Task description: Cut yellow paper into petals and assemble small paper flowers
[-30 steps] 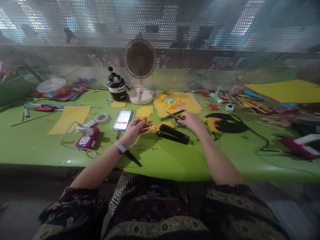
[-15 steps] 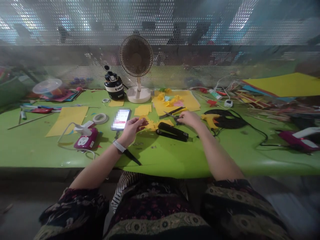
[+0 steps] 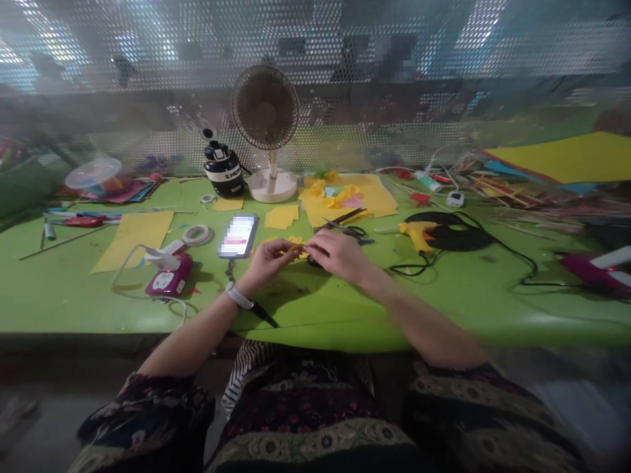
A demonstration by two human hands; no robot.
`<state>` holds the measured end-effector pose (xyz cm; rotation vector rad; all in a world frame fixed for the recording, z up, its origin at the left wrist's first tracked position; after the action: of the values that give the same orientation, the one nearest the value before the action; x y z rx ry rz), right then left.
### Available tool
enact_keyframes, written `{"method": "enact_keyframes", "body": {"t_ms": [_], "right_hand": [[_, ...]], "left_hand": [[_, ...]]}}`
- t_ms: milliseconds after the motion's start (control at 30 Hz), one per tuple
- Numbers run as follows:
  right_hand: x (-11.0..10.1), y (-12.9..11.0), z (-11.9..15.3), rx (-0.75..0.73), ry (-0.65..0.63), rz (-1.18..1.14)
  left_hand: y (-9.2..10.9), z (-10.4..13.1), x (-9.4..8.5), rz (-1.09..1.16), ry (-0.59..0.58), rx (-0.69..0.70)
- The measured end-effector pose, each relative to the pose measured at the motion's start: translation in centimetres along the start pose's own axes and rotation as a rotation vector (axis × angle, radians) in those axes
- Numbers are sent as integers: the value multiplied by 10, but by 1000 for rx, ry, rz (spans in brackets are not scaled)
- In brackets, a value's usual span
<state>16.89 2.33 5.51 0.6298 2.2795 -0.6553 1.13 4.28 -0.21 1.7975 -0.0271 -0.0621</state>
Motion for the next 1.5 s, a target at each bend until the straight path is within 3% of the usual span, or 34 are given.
{"method": "enact_keyframes", "body": {"t_ms": [200, 333, 433, 500, 567, 667, 933, 1067, 1267, 1500], "right_hand": [[9, 7, 2, 27, 3, -28], [4, 6, 1, 29, 63, -35], [-5, 10, 0, 65, 148, -32], [-10, 13, -1, 78, 187, -32], [-11, 15, -1, 86, 195, -31], [-9, 17, -2, 85, 178, -26], [-3, 18, -1, 68, 153, -30], [-4, 18, -1, 65, 167, -28], [-13, 12, -2, 32, 272, -50], [-13, 11, 0, 75, 283, -128]], "left_hand": [[6, 3, 1, -14, -19, 4], [11, 3, 0, 40, -63, -29], [8, -7, -18, -12, 99, -32], [4, -15, -34, -190, 248, -19], [-3, -22, -42, -410, 309, -32], [-12, -28, -44, -592, 299, -29], [-25, -32, -37, -698, 195, 31], [-19, -32, -37, -671, 209, 104], [18, -19, -42, -574, 371, 297], [24, 0, -18, -98, 243, 155]]}}
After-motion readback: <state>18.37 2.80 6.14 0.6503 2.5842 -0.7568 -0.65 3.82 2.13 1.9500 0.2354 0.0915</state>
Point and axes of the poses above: each hand's wrist, its own z-axis away from the middle knuckle, its own x-axis out of the palm, y = z × x, the point moved 7 cm from there along -z, towards the middle knuckle, and after that the axes turned 8 degrees about y, right-handed, at the moved point
